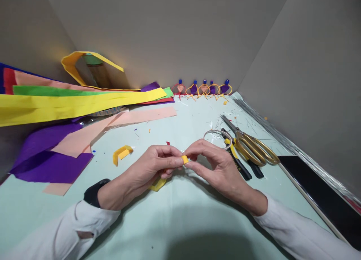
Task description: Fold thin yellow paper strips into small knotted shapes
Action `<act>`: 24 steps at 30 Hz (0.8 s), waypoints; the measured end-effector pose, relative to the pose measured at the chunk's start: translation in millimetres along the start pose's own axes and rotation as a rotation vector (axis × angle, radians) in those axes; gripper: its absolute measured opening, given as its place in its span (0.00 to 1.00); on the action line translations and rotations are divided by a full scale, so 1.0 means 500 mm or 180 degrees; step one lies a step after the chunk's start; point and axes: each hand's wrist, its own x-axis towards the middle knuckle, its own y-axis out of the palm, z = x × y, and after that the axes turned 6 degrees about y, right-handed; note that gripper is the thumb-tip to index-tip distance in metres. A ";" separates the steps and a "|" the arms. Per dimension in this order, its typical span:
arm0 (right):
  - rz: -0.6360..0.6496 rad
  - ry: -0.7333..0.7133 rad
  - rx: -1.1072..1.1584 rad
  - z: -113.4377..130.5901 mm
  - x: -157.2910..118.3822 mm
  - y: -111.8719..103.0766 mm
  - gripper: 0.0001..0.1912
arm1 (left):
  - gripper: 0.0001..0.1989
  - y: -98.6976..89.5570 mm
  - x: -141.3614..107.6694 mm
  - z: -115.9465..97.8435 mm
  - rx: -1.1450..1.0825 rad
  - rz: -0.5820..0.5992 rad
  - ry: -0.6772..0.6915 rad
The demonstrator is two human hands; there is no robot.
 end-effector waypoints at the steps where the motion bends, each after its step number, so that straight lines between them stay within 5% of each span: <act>1: 0.0004 -0.0025 -0.0027 0.000 0.000 0.000 0.03 | 0.08 -0.001 0.000 -0.001 0.0041 0.0003 -0.0014; 11: 0.0052 -0.0932 -0.1126 -0.021 -0.003 0.002 0.05 | 0.08 0.004 -0.002 -0.020 0.1126 -0.0321 0.0034; 24: 0.0097 -0.1148 -0.2735 -0.009 -0.009 0.004 0.08 | 0.07 0.024 -0.008 -0.009 0.1659 -0.0510 0.0308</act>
